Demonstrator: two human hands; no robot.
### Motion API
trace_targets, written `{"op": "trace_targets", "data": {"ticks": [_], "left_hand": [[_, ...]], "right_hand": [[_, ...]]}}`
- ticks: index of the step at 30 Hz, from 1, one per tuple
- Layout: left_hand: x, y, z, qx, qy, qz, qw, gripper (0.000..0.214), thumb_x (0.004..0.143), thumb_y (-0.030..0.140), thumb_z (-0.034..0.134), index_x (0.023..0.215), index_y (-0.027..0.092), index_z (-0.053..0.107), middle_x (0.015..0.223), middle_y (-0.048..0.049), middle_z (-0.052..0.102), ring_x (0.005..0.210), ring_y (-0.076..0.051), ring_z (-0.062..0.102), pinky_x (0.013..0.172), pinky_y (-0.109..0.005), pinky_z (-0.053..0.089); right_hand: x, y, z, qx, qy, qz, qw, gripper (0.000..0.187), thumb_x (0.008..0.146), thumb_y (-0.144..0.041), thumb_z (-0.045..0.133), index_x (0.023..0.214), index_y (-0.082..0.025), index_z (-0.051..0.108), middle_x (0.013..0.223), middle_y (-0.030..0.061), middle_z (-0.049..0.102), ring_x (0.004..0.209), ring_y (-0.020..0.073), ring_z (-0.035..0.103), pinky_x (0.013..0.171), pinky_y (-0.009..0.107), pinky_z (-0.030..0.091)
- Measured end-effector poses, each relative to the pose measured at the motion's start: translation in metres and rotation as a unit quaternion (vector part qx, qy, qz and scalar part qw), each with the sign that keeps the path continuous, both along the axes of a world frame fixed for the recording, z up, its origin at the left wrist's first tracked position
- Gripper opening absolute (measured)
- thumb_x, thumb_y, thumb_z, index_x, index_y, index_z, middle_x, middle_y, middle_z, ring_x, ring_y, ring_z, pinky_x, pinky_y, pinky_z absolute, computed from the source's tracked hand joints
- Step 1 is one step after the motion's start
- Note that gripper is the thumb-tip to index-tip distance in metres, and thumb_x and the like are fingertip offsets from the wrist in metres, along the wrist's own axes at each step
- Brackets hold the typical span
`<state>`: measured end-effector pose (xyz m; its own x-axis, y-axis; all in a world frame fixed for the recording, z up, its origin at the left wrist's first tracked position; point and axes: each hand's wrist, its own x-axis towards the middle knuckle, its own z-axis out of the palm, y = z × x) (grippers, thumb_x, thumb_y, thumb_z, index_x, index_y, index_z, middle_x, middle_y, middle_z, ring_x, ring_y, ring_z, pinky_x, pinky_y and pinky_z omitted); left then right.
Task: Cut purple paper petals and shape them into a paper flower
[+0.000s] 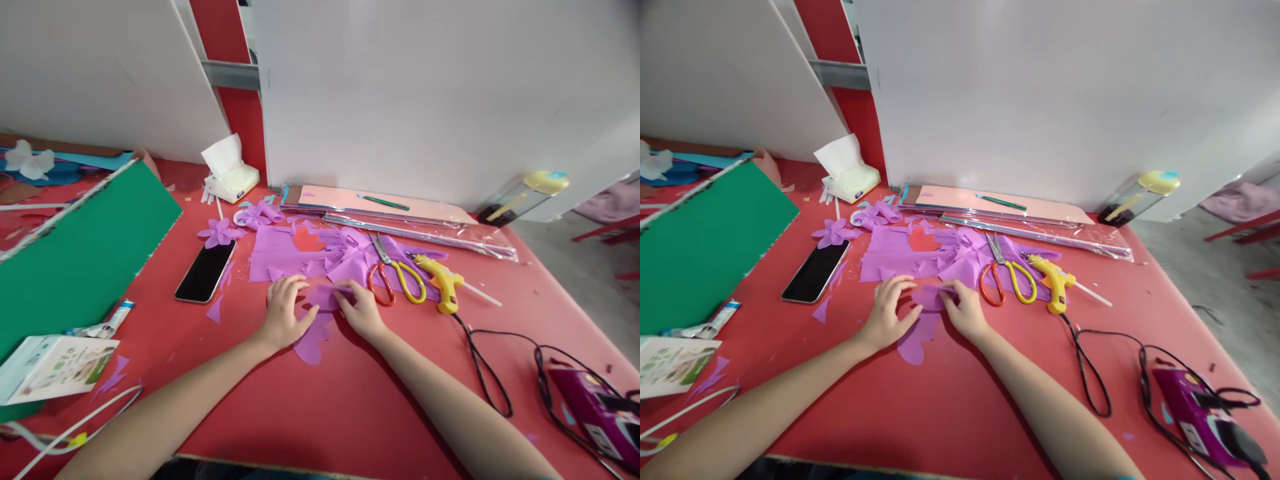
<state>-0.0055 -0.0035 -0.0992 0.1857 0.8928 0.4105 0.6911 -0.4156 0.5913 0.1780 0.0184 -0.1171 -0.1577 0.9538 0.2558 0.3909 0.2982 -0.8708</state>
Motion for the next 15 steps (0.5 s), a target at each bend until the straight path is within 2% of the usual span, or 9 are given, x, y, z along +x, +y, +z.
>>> {"op": "trace_targets", "data": {"ticks": [1, 3, 4, 6, 9, 15], "left_hand": [[0.003, 0.003, 0.000, -0.001, -0.008, -0.007, 1.000, 0.032, 0.073, 0.029, 0.059, 0.102, 0.017, 0.050, 0.108, -0.0098, 0.056, 0.103, -0.024, 0.048, 0.089, -0.043, 0.035], [0.008, 0.011, -0.001, -0.022, -0.024, -0.026, 0.999, 0.021, 0.076, 0.028, 0.057, 0.094, 0.018, 0.054, 0.097, -0.0073, 0.061, 0.097, -0.023, 0.051, 0.087, -0.041, 0.036], [0.010, 0.015, -0.002, -0.039, -0.034, -0.033, 0.998, 0.011, 0.078, 0.027, 0.055, 0.084, 0.018, 0.056, 0.088, -0.0056, 0.062, 0.093, -0.022, 0.053, 0.086, -0.041, 0.037], [0.014, 0.025, -0.004, -0.057, -0.082, -0.012, 0.995, 0.010, 0.079, 0.025, 0.053, 0.075, 0.017, 0.056, 0.081, -0.0053, 0.062, 0.086, -0.021, 0.055, 0.082, -0.039, 0.039], [0.014, 0.035, -0.007, -0.063, -0.111, 0.000, 0.992, 0.012, 0.080, 0.026, 0.049, 0.075, 0.016, 0.055, 0.077, -0.0049, 0.060, 0.076, -0.018, 0.055, 0.073, -0.033, 0.043], [0.007, 0.036, -0.007, -0.072, -0.128, -0.020, 0.989, 0.012, 0.080, 0.026, 0.049, 0.076, 0.016, 0.055, 0.080, -0.0045, 0.060, 0.079, -0.016, 0.056, 0.075, -0.030, 0.044]], "right_hand": [[0.000, -0.001, 0.001, 0.012, -0.018, 0.028, 0.999, 0.019, 0.073, -0.012, 0.047, 0.087, -0.018, 0.058, 0.085, 0.0046, 0.067, 0.077, 0.0170, 0.063, 0.069, 0.029, 0.049], [-0.001, -0.001, 0.002, 0.019, -0.041, 0.053, 0.998, 0.026, 0.068, -0.007, 0.045, 0.088, -0.018, 0.058, 0.086, 0.0044, 0.067, 0.076, 0.0165, 0.062, 0.069, 0.028, 0.049], [-0.002, -0.001, 0.003, 0.015, -0.046, 0.048, 0.998, 0.027, 0.067, -0.007, 0.046, 0.089, -0.018, 0.058, 0.086, 0.0042, 0.066, 0.074, 0.0161, 0.062, 0.067, 0.028, 0.049], [-0.003, 0.002, 0.004, -0.006, -0.041, 0.016, 0.999, 0.024, 0.070, -0.012, 0.050, 0.092, -0.018, 0.056, 0.082, 0.0035, 0.066, 0.068, 0.0153, 0.061, 0.063, 0.027, 0.048], [-0.005, 0.007, 0.001, -0.034, 0.001, -0.032, 0.999, 0.021, 0.073, -0.023, 0.055, 0.093, -0.017, 0.053, 0.074, 0.0019, 0.062, 0.060, 0.0143, 0.057, 0.057, 0.027, 0.047], [-0.007, 0.015, -0.001, -0.054, 0.106, -0.038, 0.992, 0.011, 0.075, -0.027, 0.054, 0.081, -0.018, 0.056, 0.071, 0.0006, 0.058, 0.060, 0.0127, 0.054, 0.058, 0.025, 0.045]]}}
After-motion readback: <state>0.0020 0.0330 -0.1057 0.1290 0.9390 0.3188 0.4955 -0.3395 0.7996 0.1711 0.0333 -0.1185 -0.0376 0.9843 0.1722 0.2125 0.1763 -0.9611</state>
